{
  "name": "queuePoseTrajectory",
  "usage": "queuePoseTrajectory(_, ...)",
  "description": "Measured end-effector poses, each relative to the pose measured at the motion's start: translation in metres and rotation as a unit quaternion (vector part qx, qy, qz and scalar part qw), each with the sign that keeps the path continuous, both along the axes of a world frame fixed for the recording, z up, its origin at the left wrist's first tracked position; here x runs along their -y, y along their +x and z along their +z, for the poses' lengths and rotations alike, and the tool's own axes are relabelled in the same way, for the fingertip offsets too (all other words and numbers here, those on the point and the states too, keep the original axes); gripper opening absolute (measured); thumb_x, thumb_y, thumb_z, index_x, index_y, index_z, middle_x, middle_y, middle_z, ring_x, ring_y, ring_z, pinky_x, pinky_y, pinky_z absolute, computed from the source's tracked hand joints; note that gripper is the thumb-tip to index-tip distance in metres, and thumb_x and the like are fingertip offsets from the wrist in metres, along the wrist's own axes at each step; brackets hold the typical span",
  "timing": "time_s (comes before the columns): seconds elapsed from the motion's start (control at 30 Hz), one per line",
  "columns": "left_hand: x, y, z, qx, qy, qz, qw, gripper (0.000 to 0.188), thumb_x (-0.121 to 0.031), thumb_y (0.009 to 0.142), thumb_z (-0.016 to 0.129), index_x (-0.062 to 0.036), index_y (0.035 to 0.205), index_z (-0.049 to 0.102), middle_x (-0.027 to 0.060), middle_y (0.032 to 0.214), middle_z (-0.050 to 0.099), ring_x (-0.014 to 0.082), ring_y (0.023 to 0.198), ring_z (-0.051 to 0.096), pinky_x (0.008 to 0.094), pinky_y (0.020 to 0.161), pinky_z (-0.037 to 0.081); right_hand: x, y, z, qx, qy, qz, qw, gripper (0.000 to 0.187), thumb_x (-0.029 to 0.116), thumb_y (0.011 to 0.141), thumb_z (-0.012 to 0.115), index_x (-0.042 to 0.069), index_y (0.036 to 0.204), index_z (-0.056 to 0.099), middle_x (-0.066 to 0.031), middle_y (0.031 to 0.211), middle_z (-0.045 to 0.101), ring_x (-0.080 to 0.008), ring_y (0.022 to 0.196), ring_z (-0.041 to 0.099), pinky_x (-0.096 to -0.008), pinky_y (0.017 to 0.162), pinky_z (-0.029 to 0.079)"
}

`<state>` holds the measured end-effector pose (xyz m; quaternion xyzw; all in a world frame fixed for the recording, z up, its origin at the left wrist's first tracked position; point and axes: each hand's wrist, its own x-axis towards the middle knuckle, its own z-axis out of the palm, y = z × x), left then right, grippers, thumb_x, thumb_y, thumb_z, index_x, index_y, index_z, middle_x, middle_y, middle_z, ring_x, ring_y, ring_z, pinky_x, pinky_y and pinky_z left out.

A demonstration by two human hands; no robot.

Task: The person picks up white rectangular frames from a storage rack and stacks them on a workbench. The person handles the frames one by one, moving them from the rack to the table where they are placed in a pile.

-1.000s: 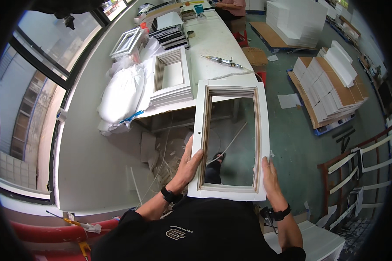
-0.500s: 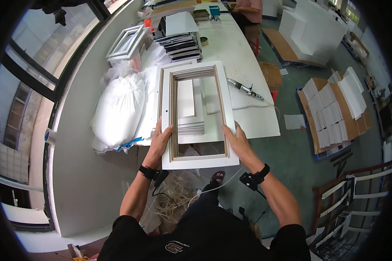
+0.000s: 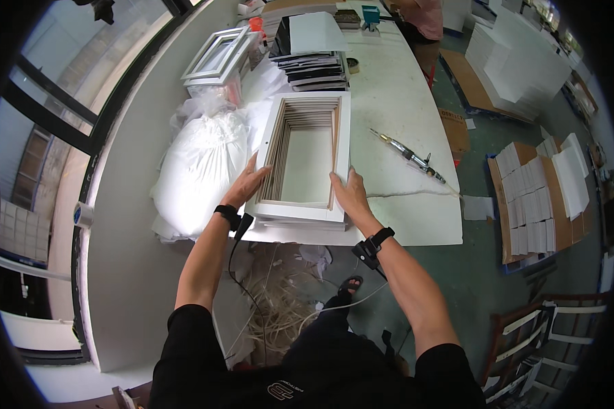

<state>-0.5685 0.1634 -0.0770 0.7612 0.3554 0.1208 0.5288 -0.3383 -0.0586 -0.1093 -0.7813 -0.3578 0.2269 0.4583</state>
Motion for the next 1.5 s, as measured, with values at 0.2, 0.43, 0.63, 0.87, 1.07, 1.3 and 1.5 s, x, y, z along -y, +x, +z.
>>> queuePoseTrajectory(0.2,-0.005,0.002,-0.028,-0.038,0.04,0.008,0.998,0.099,-0.051,0.097,0.06,0.0087,0.159,0.011,0.0317,0.15,0.045,0.0362,0.141,0.044,0.0345,0.118,0.031,0.007,-0.011,-0.008,-0.07,0.053,0.009,0.996,0.065,0.047,0.101,0.052,-0.009,0.134,0.053,-0.0348,0.125,0.062,-0.0456,0.122,0.059,-0.0468,0.106,0.044)
queuePoseTrajectory(0.43,0.003,0.023,-0.023,0.081,-0.132,0.046,0.987,0.078,-0.03,0.101,0.064,0.0061,0.155,0.023,0.0184,0.137,0.056,0.0208,0.121,0.056,0.031,0.104,0.045,-0.004,0.019,-0.031,-0.066,-0.011,0.011,0.998,0.098,0.063,0.097,0.047,-0.024,0.141,0.034,-0.0462,0.135,0.049,-0.0509,0.133,0.049,-0.0452,0.112,0.041)
queuePoseTrajectory(0.63,-0.007,0.027,-0.017,-0.061,0.077,0.052,0.994,0.086,-0.041,0.099,0.066,0.0057,0.158,0.024,0.0301,0.153,0.041,0.0324,0.144,0.04,0.0368,0.116,0.033,0.045,0.007,-0.005,-0.079,0.029,-0.023,0.996,0.091,0.061,0.097,0.053,-0.019,0.138,0.043,-0.0414,0.131,0.055,-0.0488,0.127,0.056,-0.0446,0.106,0.047)
queuePoseTrajectory(0.87,0.193,0.054,0.048,0.219,0.313,-0.013,0.924,0.052,-0.033,0.11,0.046,-0.0012,0.151,0.039,0.0223,0.139,0.054,0.0318,0.123,0.057,0.0432,0.105,0.047,0.292,-0.007,-0.016,-0.11,-0.063,-0.081,0.989,0.044,0.039,0.098,0.06,-0.003,0.086,0.054,-0.0168,0.072,0.055,-0.0295,0.067,0.055,-0.0446,0.068,0.044)
queuePoseTrajectory(1.07,0.452,0.077,-0.018,0.077,-0.19,-0.407,0.89,0.044,-0.018,0.107,0.054,0.0025,0.145,0.045,0.0152,0.121,0.062,0.0203,0.102,0.063,0.0353,0.092,0.052,0.507,-0.089,-0.009,-0.054,-0.029,-0.313,0.948,0.041,0.038,0.098,0.058,-0.002,0.087,0.06,-0.0149,0.068,0.058,-0.0312,0.066,0.057,-0.0458,0.068,0.047)
queuePoseTrajectory(1.3,0.651,0.063,-0.004,-0.046,-0.037,-0.755,0.653,0.039,-0.013,0.102,0.06,0.0012,0.137,0.053,0.0181,0.118,0.067,0.0226,0.106,0.066,0.0339,0.092,0.052,0.706,-0.291,0.045,0.051,-0.014,-0.675,0.736,0.039,0.022,0.095,0.067,0.004,0.129,0.063,-0.0155,0.097,0.072,-0.0325,0.097,0.071,-0.0408,0.089,0.056)
queuePoseTrajectory(1.5,0.775,0.064,-0.028,-0.058,-0.04,-0.837,0.542,0.049,-0.022,0.1,0.065,0.0,0.141,0.05,0.021,0.123,0.067,0.026,0.112,0.066,0.0369,0.093,0.053,0.858,-0.472,0.073,0.216,-0.286,-0.869,0.341,0.077,0.023,0.085,0.08,0.005,0.149,0.042,-0.0255,0.141,0.048,-0.0399,0.12,0.057,-0.0439,0.098,0.052)
